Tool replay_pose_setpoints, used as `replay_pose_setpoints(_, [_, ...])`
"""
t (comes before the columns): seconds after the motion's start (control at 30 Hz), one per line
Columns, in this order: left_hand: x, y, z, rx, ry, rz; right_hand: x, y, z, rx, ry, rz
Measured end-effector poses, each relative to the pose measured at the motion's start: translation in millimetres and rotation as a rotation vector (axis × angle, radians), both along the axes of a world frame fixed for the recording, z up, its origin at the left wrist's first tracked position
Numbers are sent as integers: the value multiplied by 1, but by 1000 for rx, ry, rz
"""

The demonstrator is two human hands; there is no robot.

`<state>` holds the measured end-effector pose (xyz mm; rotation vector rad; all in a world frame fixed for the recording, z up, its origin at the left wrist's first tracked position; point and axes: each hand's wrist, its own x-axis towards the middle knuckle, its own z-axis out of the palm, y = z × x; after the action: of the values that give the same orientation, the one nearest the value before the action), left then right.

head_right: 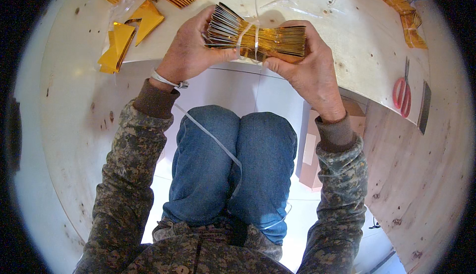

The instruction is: The person sits and repeatedly ties small gold paper packets with white string. They fold the packets, wrap the string around them, and secure the bundles. The finished bundles are placed on a nearby wooden surface.

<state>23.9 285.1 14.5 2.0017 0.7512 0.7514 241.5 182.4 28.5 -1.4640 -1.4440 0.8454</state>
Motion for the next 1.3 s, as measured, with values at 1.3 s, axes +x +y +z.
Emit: replay_pose_setpoints(1.3, [-30, -51, 43, 382, 95, 57, -46, -54, 34, 137, 252, -79])
